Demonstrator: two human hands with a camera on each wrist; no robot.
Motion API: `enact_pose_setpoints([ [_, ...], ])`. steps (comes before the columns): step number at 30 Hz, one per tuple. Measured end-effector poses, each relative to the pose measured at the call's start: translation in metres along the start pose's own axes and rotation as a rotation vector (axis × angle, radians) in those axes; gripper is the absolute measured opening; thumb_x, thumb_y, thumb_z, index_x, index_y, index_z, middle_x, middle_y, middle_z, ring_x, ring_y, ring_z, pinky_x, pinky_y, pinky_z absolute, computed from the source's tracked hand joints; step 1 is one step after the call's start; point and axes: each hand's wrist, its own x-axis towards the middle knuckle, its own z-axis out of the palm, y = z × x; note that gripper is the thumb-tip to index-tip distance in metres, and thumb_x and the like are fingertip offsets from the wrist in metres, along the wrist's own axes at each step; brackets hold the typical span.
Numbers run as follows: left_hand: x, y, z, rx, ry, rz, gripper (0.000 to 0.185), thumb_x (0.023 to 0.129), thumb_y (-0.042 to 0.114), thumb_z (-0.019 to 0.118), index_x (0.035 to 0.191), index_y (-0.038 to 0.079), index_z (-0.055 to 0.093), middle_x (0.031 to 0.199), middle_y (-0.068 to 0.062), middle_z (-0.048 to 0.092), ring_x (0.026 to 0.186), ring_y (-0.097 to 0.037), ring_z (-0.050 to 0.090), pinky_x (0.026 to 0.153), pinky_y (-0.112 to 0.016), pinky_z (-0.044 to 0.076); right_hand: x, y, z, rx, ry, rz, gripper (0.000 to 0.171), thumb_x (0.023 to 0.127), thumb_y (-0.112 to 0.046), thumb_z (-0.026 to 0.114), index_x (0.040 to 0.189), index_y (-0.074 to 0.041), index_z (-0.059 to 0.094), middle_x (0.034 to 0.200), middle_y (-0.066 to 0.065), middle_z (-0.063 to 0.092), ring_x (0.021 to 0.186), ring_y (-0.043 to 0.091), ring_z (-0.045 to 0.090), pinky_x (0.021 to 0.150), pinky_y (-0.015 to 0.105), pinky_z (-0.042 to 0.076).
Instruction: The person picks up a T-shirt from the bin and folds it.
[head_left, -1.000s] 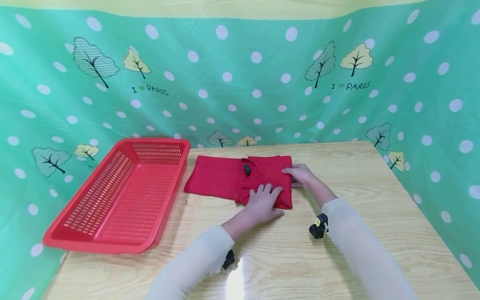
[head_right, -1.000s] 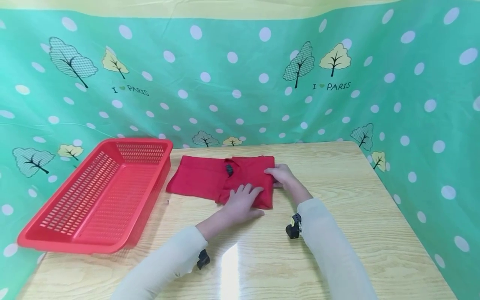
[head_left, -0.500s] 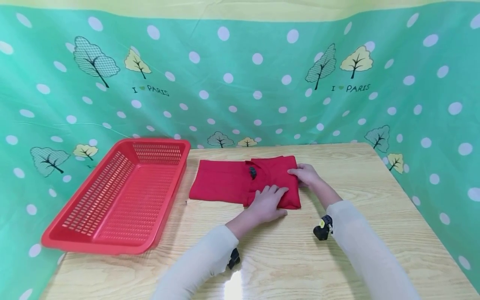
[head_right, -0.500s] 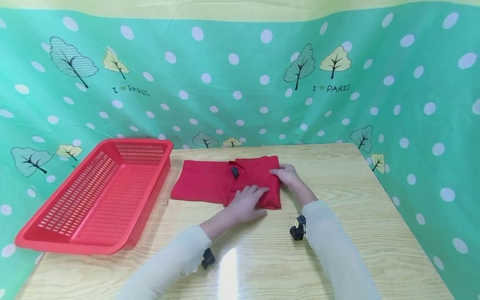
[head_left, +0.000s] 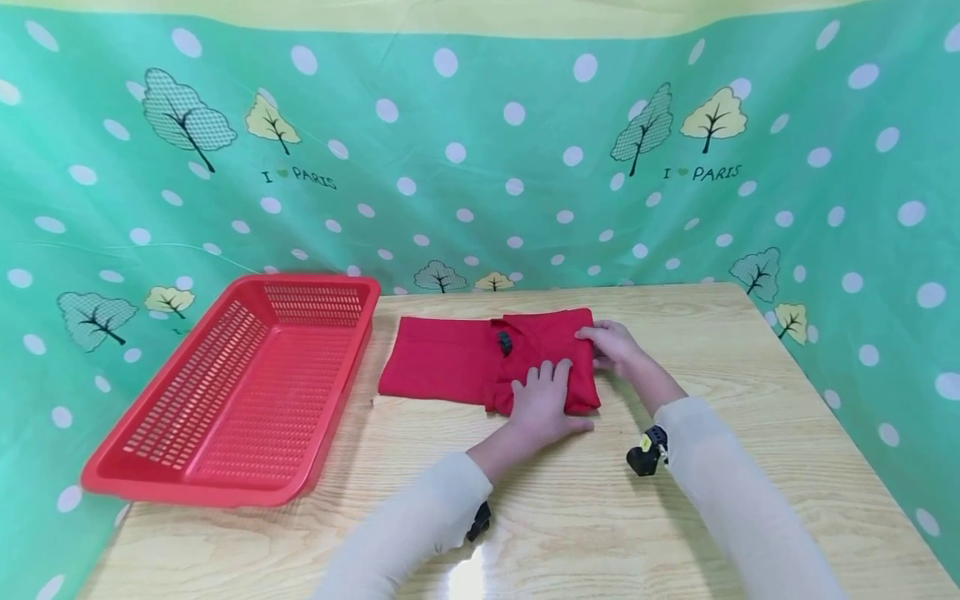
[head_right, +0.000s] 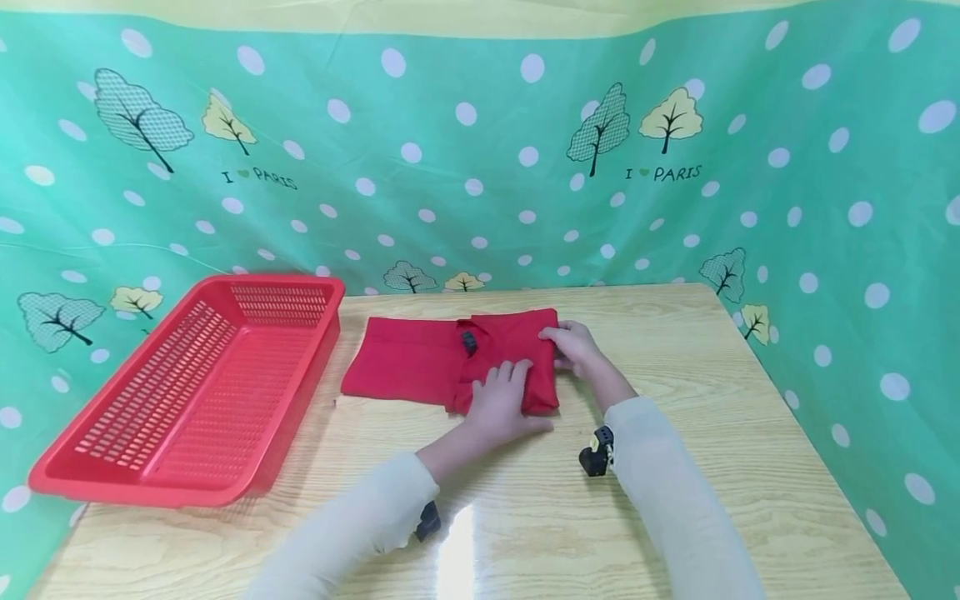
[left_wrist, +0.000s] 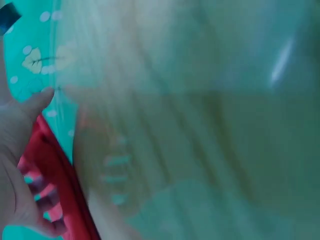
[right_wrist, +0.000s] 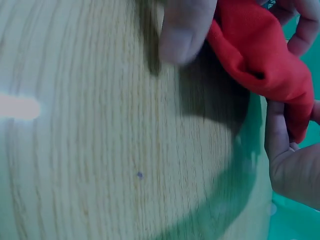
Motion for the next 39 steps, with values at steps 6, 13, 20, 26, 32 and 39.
enact_pose_setpoints([
  [6, 0.000, 0.011, 0.000, 0.115, 0.095, -0.010, 0.069, 0.078, 0.059, 0.062, 0.125, 0.014, 0.039, 0.107, -0.004, 0.055, 0.088, -0.021, 0.057, 0.070, -0.039, 0.050, 0.000, 0.001, -0.003, 0.066, -0.008, 0.010, 0.056, 0.092, -0.021, 0.054, 0.140, -0.001, 0.032, 0.067, -0.008, 0.056, 0.058, 0.005, 0.054, 0.054, 0.018, 0.050],
  [13, -0.002, 0.009, -0.011, 0.017, 0.100, 0.100, 0.032, 0.090, 0.033, 0.053, 0.113, 0.011, 0.048, 0.086, -0.002, 0.058, 0.068, -0.017, 0.059, 0.053, -0.026, 0.045, 0.000, 0.002, -0.010, 0.060, 0.014, 0.017, 0.055, 0.094, -0.025, 0.052, 0.140, -0.002, 0.034, 0.067, -0.008, 0.059, 0.059, 0.005, 0.057, 0.057, 0.019, 0.052],
  [20, 0.002, 0.007, -0.021, -0.288, 0.031, 0.099, 0.029, 0.096, 0.027, 0.050, 0.122, 0.015, 0.049, 0.090, 0.001, 0.062, 0.070, -0.008, 0.056, 0.060, -0.019, 0.047, -0.003, 0.000, -0.016, 0.079, 0.115, 0.009, 0.049, 0.094, -0.034, 0.052, 0.131, -0.004, 0.046, 0.066, -0.011, 0.061, 0.058, 0.003, 0.058, 0.056, 0.018, 0.049],
  [26, 0.007, 0.014, -0.030, -0.549, 0.051, 0.093, 0.027, 0.096, 0.028, 0.051, 0.121, 0.017, 0.049, 0.088, 0.003, 0.061, 0.068, -0.006, 0.052, 0.062, -0.015, 0.043, -0.010, -0.011, -0.022, 0.132, 0.228, -0.069, 0.038, 0.092, -0.032, 0.054, 0.121, -0.008, 0.050, 0.074, -0.012, 0.058, 0.061, 0.001, 0.055, 0.055, 0.015, 0.047],
  [32, 0.008, 0.022, -0.038, -0.671, 0.083, 0.095, 0.027, 0.096, 0.028, 0.052, 0.121, 0.018, 0.049, 0.092, 0.005, 0.059, 0.072, -0.004, 0.051, 0.065, -0.014, 0.044, -0.021, -0.027, -0.029, 0.143, 0.261, -0.113, 0.025, 0.091, -0.032, 0.054, 0.109, -0.014, 0.051, 0.083, -0.010, 0.057, 0.064, 0.000, 0.057, 0.057, 0.015, 0.049],
  [39, 0.009, 0.025, -0.047, -0.854, 0.071, 0.066, 0.031, 0.096, 0.030, 0.051, 0.124, 0.019, 0.046, 0.088, 0.004, 0.059, 0.065, -0.006, 0.053, 0.061, -0.018, 0.046, -0.030, -0.047, -0.028, 0.163, 0.296, -0.169, 0.049, 0.090, -0.028, 0.055, 0.132, -0.005, 0.045, 0.089, -0.007, 0.055, 0.060, -0.001, 0.056, 0.054, 0.014, 0.048],
])
